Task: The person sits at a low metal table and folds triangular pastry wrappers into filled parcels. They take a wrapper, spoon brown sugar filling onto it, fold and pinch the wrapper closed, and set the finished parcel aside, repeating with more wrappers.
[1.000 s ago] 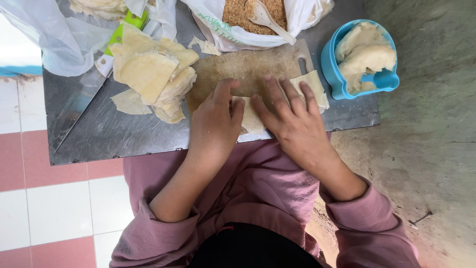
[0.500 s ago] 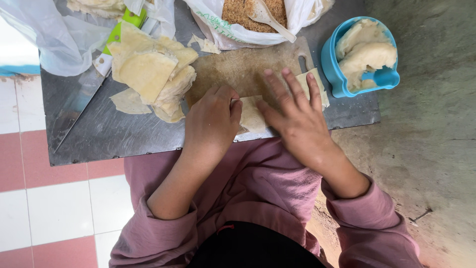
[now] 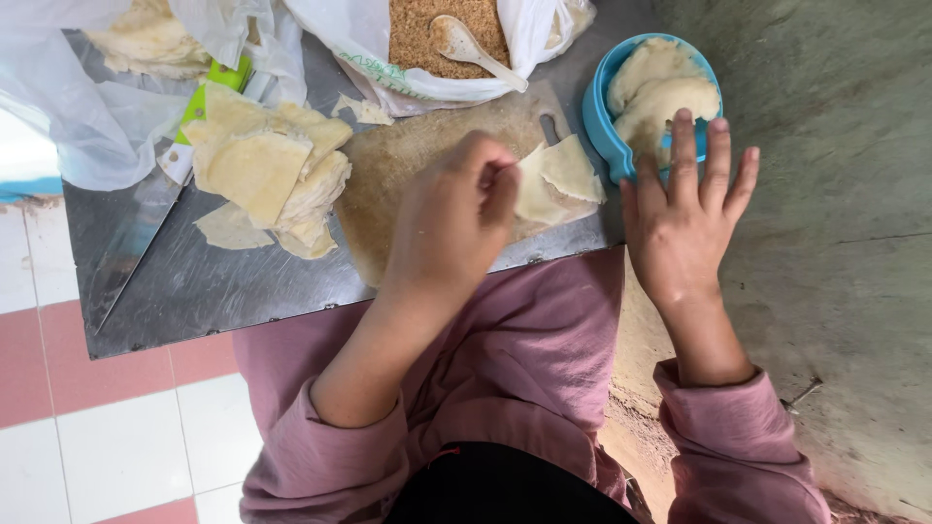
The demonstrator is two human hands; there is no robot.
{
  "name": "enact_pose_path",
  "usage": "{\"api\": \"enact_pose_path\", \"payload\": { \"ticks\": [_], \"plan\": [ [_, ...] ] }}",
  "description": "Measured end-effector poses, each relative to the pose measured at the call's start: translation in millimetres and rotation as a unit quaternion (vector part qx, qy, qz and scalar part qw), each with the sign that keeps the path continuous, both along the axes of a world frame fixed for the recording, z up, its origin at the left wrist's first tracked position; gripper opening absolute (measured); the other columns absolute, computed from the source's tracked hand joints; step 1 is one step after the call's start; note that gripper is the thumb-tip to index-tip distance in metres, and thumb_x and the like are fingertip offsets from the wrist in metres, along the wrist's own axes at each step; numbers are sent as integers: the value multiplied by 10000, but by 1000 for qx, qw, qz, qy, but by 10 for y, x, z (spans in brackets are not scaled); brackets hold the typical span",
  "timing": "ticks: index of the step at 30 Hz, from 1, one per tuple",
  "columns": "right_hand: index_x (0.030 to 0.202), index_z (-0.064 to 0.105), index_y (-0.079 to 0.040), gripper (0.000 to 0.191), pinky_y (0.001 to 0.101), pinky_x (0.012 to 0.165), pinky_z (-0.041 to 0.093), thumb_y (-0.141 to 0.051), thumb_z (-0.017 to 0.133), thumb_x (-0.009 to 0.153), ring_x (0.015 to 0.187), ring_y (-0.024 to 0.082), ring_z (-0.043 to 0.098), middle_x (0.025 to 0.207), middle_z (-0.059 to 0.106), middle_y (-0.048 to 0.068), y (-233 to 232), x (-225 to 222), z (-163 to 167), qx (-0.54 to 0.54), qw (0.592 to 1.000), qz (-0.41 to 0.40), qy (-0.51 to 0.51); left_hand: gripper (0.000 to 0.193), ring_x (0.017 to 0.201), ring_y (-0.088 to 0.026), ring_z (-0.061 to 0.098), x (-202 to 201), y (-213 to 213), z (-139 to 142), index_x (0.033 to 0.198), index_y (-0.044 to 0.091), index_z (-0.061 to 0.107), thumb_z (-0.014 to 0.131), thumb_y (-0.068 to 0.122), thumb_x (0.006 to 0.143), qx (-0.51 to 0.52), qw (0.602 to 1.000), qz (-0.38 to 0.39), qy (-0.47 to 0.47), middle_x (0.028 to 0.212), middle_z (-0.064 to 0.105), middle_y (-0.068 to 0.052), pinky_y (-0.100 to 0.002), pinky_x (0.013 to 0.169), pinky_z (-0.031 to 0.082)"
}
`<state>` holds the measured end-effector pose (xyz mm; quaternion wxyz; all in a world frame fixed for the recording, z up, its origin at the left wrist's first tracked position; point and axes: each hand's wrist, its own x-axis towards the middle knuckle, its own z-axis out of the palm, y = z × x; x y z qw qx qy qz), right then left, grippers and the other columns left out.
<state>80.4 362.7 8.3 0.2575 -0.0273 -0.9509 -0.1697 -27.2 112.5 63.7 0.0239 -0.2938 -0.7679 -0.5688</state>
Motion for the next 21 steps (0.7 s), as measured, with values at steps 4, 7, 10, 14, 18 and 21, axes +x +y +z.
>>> {"api": "enact_pose_path", "payload": {
  "ticks": [4,7,10,14,18,21],
  "plan": [
    [1263,713,-105,260,623,1283,156,-178,788,1025,1565,371,327,1614,486,111,35,32,-68,13,999,24,21,62,700,-261,736,-42,-186,-270,968,42,635,654,100,965,-30,997,52,-46,801,707,-112,-373,633,544],
    [1138,682,-76,225,653,1256,197,-155,828,986,1490,401,399,1479,539,167,-105,-15,11,-56,995,74,41,67,750,-305,696,4,-362,-456,961,25,642,666,87,949,-77,991,106,-8,842,700,-137,-418,666,518],
    [1154,641,-22,306,585,1131,349,-147,842,961,1335,409,501,1339,569,216,-336,-237,161,-195,969,143,40,78,767,-328,664,21,-445,-563,955,13,653,672,89,952,-107,984,140,-2,868,682,-157,-446,687,501],
    [1165,607,-21,175,390,826,554,-46,752,1069,954,305,680,1110,643,177,-631,-933,244,-337,925,168,43,86,761,-301,685,0,-498,-581,941,19,679,673,104,948,-94,986,131,-51,859,700,-135,-423,697,522],
    [1078,583,51,272,353,598,518,-61,778,925,658,222,673,768,674,119,-671,-1536,162,-462,880,111,1,94,768,-272,708,-9,-518,-545,960,22,699,681,113,942,-54,988,130,-61,877,712,-124,-380,698,549],
    [1011,685,13,61,328,640,549,18,724,965,717,160,685,799,710,70,-615,-1672,56,-480,862,153,57,109,757,-252,712,5,-522,-538,975,22,705,692,119,928,-42,988,124,-79,879,714,-115,-360,680,554]
  ]
}}
